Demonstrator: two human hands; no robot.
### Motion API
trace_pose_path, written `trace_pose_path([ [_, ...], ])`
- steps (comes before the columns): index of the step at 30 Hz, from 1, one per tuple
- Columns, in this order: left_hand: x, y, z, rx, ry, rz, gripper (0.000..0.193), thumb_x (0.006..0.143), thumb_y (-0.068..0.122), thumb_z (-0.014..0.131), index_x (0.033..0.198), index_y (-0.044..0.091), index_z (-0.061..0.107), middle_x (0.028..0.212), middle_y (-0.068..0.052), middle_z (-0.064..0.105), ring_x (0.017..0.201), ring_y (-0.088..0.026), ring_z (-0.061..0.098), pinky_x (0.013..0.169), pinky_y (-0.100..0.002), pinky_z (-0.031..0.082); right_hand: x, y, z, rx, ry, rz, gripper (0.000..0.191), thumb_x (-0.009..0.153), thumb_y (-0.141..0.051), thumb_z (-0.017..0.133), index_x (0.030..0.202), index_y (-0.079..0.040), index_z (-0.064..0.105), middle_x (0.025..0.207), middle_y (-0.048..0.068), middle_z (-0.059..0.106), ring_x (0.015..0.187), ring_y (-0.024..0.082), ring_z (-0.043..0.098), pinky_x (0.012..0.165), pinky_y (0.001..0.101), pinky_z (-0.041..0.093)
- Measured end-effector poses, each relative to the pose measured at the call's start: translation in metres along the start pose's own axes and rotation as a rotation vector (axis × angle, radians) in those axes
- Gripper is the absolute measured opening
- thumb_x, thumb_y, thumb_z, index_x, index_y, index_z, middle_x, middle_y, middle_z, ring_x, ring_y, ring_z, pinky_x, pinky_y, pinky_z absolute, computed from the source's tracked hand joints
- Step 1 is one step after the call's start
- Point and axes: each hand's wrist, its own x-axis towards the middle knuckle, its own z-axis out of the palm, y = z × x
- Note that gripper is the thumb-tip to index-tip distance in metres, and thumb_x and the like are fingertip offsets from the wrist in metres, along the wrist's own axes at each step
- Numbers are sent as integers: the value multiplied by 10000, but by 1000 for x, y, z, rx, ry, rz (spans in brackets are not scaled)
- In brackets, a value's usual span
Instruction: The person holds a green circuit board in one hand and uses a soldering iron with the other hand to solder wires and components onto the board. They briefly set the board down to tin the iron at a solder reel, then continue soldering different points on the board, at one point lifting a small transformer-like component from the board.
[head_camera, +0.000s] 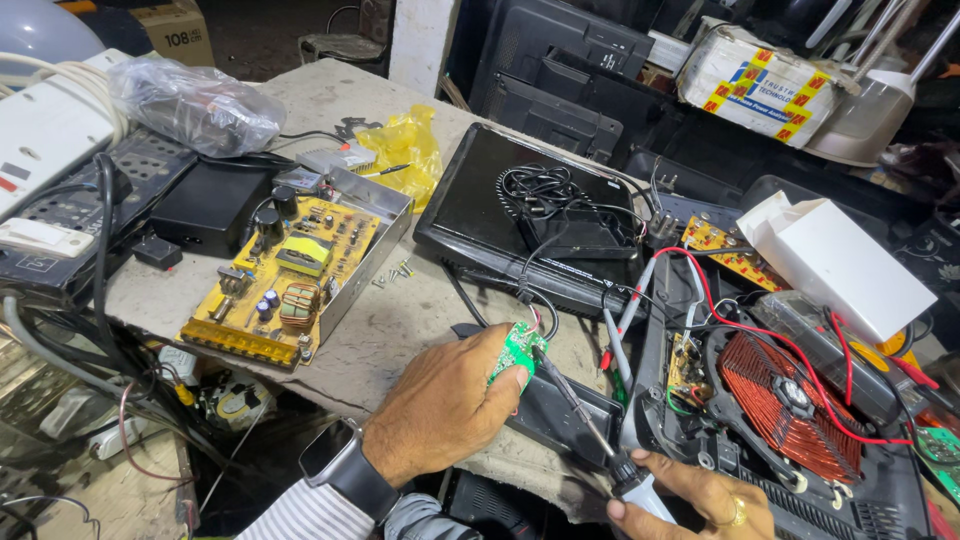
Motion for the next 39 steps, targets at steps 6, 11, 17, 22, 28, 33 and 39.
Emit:
trace_pose_path([
  [6,-2,-2,-1,-24,15,17,370,925,272,552,1214,45,598,715,-72,728,704,-303,718,689,-457,524,-26,6,-16,541,89,661,558,679,-112,914,1202,-186,736,907,96,810,859,200,807,824,298,624],
  [11,-2,-3,-1,-30,13,21,428,926,272,550,1282,38,576,706,-65,736,705,-288,725,702,-443,533,-33,16,-36,628,175,701,391,843,29,735,1196,-126,672,1105,244,692,859,250,827,698,353,689],
  [17,-4,-2,-1,-13,28,61,414,929,268,568,1270,34,587,707,-65,740,722,-296,720,708,-451,524,-6,2,-44,767,234,552,441,910,-67,727,1321,-76,568,1023,214,757,891,253,796,816,384,653],
  [22,-5,-1,-2,-35,24,54,412,929,269,569,1275,45,591,706,-67,739,708,-297,724,695,-446,529,11,-21,-35,422,294,766,307,877,-74,733,1142,50,638,843,188,776,812,230,785,799,376,639],
  [28,-6,-4,-5,-90,47,90,422,925,286,586,1264,36,611,750,-121,729,714,-320,721,667,-442,533,8,-14,-28,518,401,948,162,907,-56,720,975,89,695,812,208,758,737,226,739,748,362,618],
  [33,-6,-5,-8,-136,-2,50,368,932,305,581,1180,42,650,755,-138,726,713,-317,719,671,-423,535,9,-9,-27,637,426,1006,202,894,-93,732,955,98,703,814,210,755,684,246,736,685,374,621],
  [39,-7,-5,-6,-114,52,92,379,921,291,601,1200,39,649,778,-132,730,737,-314,722,671,-415,536,13,-10,-25,563,366,978,217,879,-79,746,984,109,715,809,210,759,706,241,742,723,364,618],
])
